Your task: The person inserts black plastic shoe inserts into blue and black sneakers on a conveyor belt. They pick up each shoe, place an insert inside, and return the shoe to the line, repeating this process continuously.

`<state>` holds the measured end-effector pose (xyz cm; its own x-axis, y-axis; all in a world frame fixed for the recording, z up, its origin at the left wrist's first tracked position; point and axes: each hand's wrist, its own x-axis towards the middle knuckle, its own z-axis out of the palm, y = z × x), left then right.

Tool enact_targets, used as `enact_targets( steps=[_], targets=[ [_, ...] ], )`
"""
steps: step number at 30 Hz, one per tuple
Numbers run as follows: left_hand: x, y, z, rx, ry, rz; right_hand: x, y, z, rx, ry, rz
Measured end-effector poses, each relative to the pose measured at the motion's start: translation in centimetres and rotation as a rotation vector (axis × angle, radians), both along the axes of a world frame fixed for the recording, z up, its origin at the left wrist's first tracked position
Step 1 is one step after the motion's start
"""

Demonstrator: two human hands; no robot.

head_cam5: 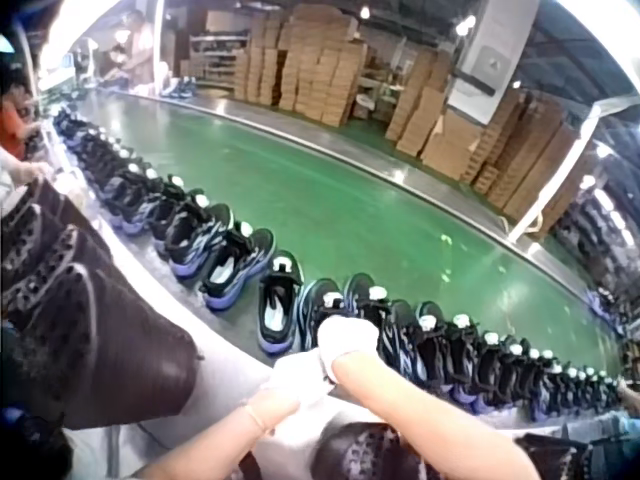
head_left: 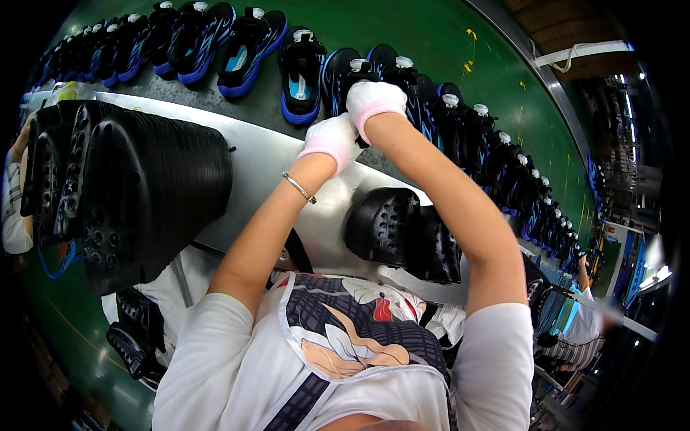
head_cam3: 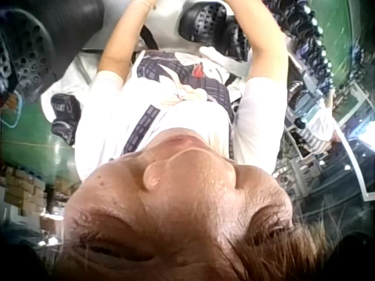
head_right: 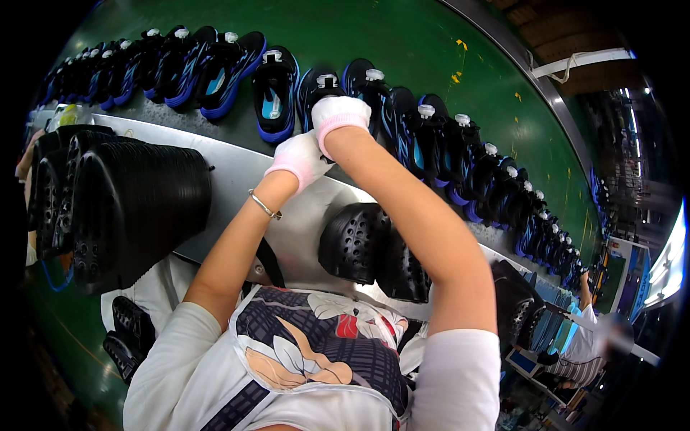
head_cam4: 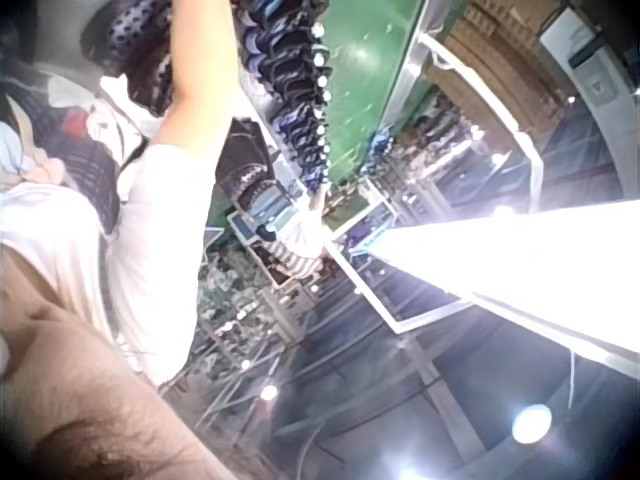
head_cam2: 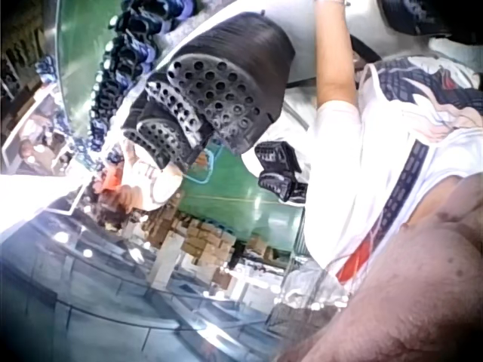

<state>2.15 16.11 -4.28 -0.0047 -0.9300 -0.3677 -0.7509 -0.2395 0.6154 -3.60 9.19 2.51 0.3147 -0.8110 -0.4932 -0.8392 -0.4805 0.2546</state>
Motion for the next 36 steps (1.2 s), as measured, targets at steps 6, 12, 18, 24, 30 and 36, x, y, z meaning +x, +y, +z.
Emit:
enact_targets(
  steps=[6,12,18,24,30,36],
  targets=[
    [0.8,-0.1,0.4,0.009,0.001,-0.037,0.5,-0.3,1.4,0.126,-0.024,0.036],
    [1.3,-0.1,0.1,-0.071,-0.015,-0.135,1.2,-0.9,2.2,0.106,0.162,0.378],
    [1.1,-1.4,0.1,-0.058,-0.095,-0.254,0.6,-2.3,0.0,0.005,0.045,0.252],
    [2.5,-1.0,-1.4,-0.274,-0.188,-0.243,-2.4,-0.6,2.0,0.008,-0.273,0.282],
    [4.6,-1.9,-1.9,-0.372,-0.314,-0.045,-12.7,7.2,9.3,-0.089,-0.577,0.23],
    [3.0,1.0,-0.7,-0.708,-0.48,0.079,-21.1,15.5,10.2,-0.054,-0.802,-0.045]
  ],
)
